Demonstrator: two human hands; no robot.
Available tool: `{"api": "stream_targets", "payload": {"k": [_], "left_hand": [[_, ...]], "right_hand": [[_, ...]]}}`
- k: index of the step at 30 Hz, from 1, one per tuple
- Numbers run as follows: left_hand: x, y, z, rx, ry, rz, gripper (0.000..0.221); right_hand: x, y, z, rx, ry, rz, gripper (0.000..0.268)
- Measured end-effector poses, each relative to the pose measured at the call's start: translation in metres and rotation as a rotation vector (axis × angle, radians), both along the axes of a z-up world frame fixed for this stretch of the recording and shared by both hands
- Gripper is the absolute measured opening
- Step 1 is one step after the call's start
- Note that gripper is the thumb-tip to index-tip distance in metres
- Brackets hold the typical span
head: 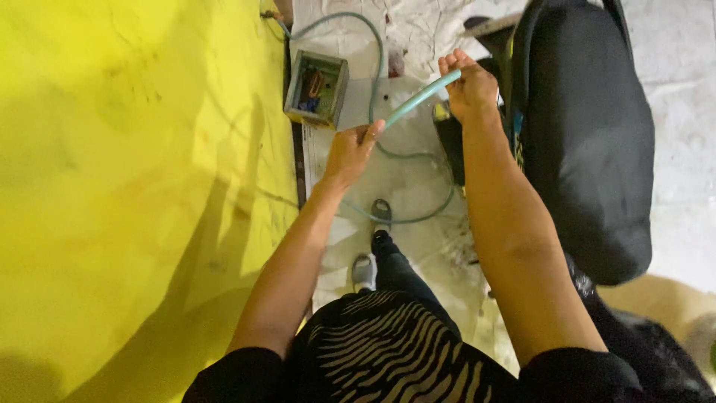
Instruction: The person washes the front section of a black motorcycle using a yellow sponge and soapy water from a green bucket. The person scrubs the handlebars, headlight, and front fairing repeatedly, dipping the sponge into the bucket to reload soap as needed.
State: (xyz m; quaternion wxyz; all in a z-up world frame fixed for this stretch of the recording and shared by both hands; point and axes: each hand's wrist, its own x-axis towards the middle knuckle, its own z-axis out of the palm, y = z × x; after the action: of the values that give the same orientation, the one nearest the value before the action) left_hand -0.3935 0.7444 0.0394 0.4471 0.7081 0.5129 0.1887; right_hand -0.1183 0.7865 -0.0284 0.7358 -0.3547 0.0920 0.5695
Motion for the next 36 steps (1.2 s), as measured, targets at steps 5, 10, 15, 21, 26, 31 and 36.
{"api": "stream_targets", "payload": {"k": [5, 10, 15, 21, 26, 31, 36], "left_hand": [[0.027, 0.075, 0.018, 0.006, 0.041, -0.007, 0.068], [0.059, 0.148, 0.024, 0.121, 0.126, 0.01, 0.061], [0.086, 0.212, 0.009, 0.106, 0.172, 0.006, 0.077], [0.121, 0.297, -0.002, 0.19, 0.051, -0.047, 0.062], [0.142, 0.389, -0.029, 0.055, -0.012, -0.133, 0.064], [0.149, 0.48, -0.122, -0.156, 0.026, 0.012, 0.065], [0.12, 0.559, -0.226, -0.755, -0.798, 0.605, 0.046]], "right_hand": [[0.03, 0.112, -0.089, -0.063, -0.114, -0.037, 0.018], [0.047, 0.192, -0.058, -0.271, -0.279, -0.029, 0.011], [0.079, 0.255, -0.084, 0.075, -0.147, -0.011, 0.029], [0.107, 0.293, -0.041, -0.072, -0.139, -0.137, 0.025], [0.136, 0.351, -0.054, 0.074, -0.054, -0.145, 0.066], [0.088, 0.42, -0.04, 0.361, -0.087, 0.151, 0.062], [0.002, 0.486, -0.135, -0.047, -0.366, 0.282, 0.068]]}}
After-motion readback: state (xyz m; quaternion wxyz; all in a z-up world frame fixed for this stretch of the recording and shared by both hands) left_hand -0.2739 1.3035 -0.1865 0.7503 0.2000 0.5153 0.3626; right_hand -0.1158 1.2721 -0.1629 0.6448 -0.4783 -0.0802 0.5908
